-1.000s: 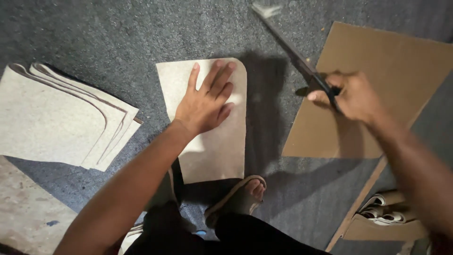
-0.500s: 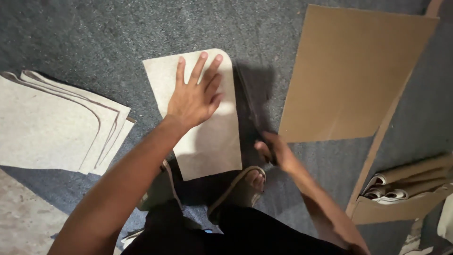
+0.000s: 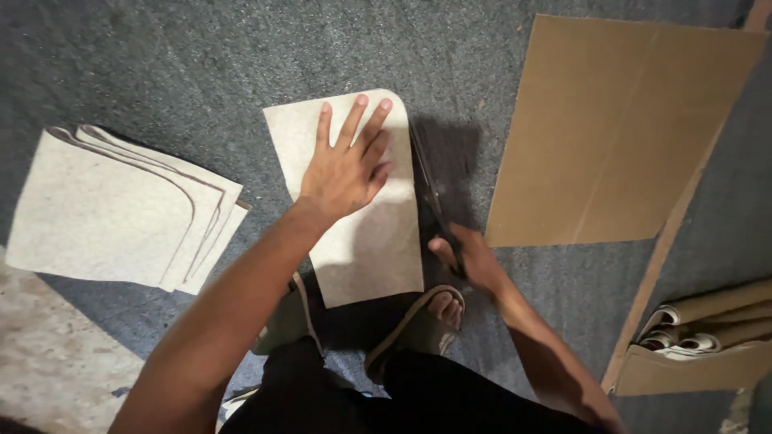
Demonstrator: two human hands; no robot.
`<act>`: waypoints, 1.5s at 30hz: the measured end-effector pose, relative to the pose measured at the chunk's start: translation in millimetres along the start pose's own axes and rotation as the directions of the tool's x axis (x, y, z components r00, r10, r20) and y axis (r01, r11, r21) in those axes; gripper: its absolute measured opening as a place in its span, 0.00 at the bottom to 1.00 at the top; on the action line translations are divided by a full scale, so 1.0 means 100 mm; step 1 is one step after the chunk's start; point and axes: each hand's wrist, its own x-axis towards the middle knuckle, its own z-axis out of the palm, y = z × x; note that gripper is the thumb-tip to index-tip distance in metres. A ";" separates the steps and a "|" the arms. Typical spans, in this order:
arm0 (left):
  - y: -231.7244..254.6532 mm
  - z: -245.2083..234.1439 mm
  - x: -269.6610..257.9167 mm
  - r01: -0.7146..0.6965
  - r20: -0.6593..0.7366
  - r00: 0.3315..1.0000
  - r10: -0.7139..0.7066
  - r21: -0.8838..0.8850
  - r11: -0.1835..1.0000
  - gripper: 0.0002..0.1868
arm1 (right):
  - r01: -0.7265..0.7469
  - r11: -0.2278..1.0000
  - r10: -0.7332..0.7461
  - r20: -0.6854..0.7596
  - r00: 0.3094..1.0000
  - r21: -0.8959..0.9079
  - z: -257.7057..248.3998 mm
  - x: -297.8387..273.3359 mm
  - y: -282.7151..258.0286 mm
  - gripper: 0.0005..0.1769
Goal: Cutting pieces of fabric using scissors according to marked lines or a template.
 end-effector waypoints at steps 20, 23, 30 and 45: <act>-0.03 0.07 -0.01 0.002 -0.024 1.000 -0.002 0.000 1.000 0.24 | -0.066 0.976 0.106 0.184 0.977 -0.207 -1.25 0.55 -0.13 0.14; -0.02 0.09 0.00 0.019 0.012 1.000 -0.019 -0.011 1.000 0.24 | 0.082 0.993 -0.052 0.302 0.952 -0.089 -1.64 0.83 -0.36 0.19; -0.05 0.06 0.04 0.053 0.082 0.995 -0.051 -0.017 0.998 0.25 | -0.053 0.882 0.282 0.437 0.854 -0.468 -2.08 1.31 -0.57 0.22; -0.06 0.08 0.01 0.047 0.085 0.995 -0.044 -0.032 0.998 0.25 | -0.103 0.775 0.435 0.409 0.803 -0.623 -2.15 1.60 -0.83 0.26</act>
